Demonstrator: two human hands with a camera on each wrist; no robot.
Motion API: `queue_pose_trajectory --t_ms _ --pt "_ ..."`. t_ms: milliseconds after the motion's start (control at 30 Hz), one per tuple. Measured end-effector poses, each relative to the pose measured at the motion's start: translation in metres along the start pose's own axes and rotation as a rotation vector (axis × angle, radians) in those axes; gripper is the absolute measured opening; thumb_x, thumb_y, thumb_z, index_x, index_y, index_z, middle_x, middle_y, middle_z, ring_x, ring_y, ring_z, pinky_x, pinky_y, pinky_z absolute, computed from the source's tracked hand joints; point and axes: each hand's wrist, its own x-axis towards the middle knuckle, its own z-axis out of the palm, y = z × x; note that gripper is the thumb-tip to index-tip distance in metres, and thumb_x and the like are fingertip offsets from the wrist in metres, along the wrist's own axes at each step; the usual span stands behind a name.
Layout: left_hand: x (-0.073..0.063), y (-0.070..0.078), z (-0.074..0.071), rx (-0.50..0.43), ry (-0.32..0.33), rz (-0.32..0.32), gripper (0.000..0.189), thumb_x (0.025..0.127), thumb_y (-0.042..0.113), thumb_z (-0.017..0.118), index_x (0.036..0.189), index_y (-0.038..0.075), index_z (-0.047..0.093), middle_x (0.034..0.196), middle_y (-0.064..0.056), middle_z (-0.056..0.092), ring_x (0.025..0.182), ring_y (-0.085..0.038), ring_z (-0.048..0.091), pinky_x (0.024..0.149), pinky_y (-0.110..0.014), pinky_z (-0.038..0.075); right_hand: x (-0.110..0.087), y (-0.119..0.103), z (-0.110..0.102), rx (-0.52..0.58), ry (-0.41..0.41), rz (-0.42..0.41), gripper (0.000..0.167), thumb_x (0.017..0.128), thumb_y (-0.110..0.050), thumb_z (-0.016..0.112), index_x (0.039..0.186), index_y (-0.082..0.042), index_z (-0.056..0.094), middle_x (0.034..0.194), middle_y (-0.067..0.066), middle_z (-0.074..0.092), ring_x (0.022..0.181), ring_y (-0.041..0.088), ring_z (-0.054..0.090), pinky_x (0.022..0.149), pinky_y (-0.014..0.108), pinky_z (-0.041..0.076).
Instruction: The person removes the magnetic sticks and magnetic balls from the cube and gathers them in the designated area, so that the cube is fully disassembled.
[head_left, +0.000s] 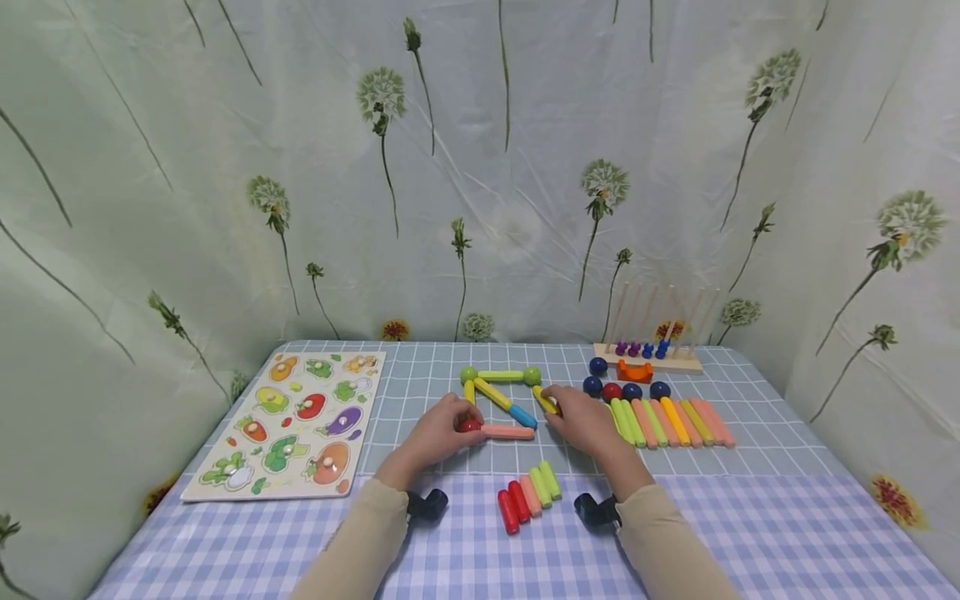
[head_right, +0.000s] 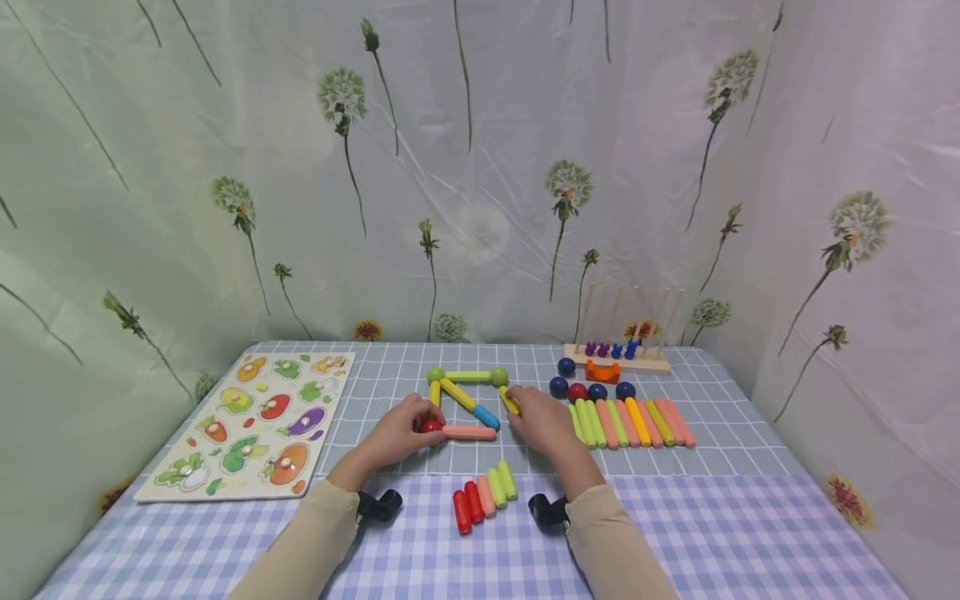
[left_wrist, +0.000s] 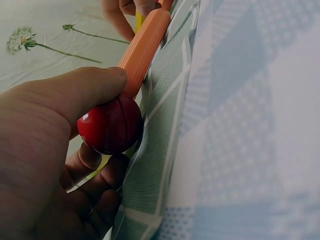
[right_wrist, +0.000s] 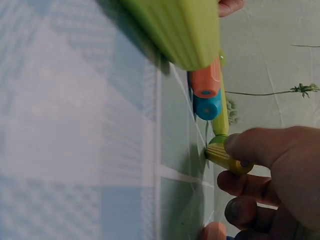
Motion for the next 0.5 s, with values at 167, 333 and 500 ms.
queue_pose_trajectory --t_ms 167,333,500 --pt "0.000 -0.001 0.001 0.008 0.001 -0.012 0.019 0.086 0.034 0.078 0.101 0.026 0.069 0.094 0.001 0.053 0.086 -0.015 0.052 0.073 -0.026 0.047 -0.001 0.004 -0.006 0.000 -0.070 0.025 0.042 0.090 -0.025 0.070 0.131 -0.025 0.059 0.118 0.007 0.067 0.087 0.021 0.060 0.079 0.040 0.056" --pt "0.000 -0.001 0.001 0.004 0.005 -0.006 0.018 0.086 0.033 0.079 0.100 0.026 0.069 0.094 0.001 0.053 0.085 -0.015 0.052 0.073 -0.027 0.047 -0.005 0.009 -0.020 0.034 -0.157 -0.005 0.041 0.088 -0.021 0.071 0.126 -0.027 0.059 0.102 0.005 0.064 0.075 0.020 0.054 0.062 0.030 0.046" --pt "0.000 0.000 0.001 0.003 0.007 0.001 0.018 0.085 0.032 0.079 0.098 0.025 0.070 0.092 0.001 0.053 0.084 -0.015 0.052 0.072 -0.026 0.046 -0.008 0.014 -0.027 0.091 -0.235 -0.049 0.027 0.087 -0.019 0.073 0.112 -0.025 0.065 0.094 0.001 0.062 0.079 0.019 0.054 0.068 0.030 0.048"
